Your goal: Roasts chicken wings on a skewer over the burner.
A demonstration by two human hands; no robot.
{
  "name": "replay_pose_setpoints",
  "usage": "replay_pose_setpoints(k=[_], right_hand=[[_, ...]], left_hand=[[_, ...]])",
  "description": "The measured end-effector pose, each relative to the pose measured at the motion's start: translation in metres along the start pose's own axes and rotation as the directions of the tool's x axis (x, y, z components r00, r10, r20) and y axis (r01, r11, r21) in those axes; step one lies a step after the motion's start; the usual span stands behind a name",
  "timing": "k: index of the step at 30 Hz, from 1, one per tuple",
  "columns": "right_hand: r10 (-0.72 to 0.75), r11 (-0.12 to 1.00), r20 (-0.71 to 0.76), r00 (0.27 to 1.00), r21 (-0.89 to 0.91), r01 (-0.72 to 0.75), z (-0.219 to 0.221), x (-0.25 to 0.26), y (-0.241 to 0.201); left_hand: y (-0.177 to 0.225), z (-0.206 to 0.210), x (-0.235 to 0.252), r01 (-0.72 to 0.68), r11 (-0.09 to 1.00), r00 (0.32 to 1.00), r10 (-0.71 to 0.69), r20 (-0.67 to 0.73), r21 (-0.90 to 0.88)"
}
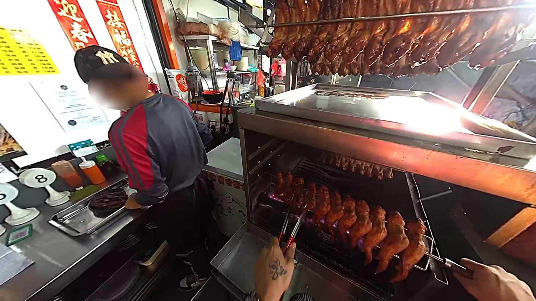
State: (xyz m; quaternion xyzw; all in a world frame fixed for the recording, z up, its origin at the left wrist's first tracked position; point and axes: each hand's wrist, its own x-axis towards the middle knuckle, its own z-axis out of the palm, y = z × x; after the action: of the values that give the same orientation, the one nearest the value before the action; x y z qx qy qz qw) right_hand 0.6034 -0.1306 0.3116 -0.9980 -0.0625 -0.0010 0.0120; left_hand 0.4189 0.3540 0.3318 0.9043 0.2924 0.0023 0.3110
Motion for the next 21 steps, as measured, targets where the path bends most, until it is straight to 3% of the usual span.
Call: replay_pose_setpoints(k=[5,21], right_hand=[[-0.009,1.000,-0.067,0.998,-0.025,0.007,-0.003,-0.011,-0.008],[0.008,0.999,-0.078,0.997,-0.034,-0.010,0.006,-0.005,-0.002]], left_hand=[[0.032,-0.022,0.024,-0.006,0.993,1.000,0.004,0.019,0.115],[0.038,-0.024,0.030,0.016,0.993,1.000,-0.018,0.017,0.115]])
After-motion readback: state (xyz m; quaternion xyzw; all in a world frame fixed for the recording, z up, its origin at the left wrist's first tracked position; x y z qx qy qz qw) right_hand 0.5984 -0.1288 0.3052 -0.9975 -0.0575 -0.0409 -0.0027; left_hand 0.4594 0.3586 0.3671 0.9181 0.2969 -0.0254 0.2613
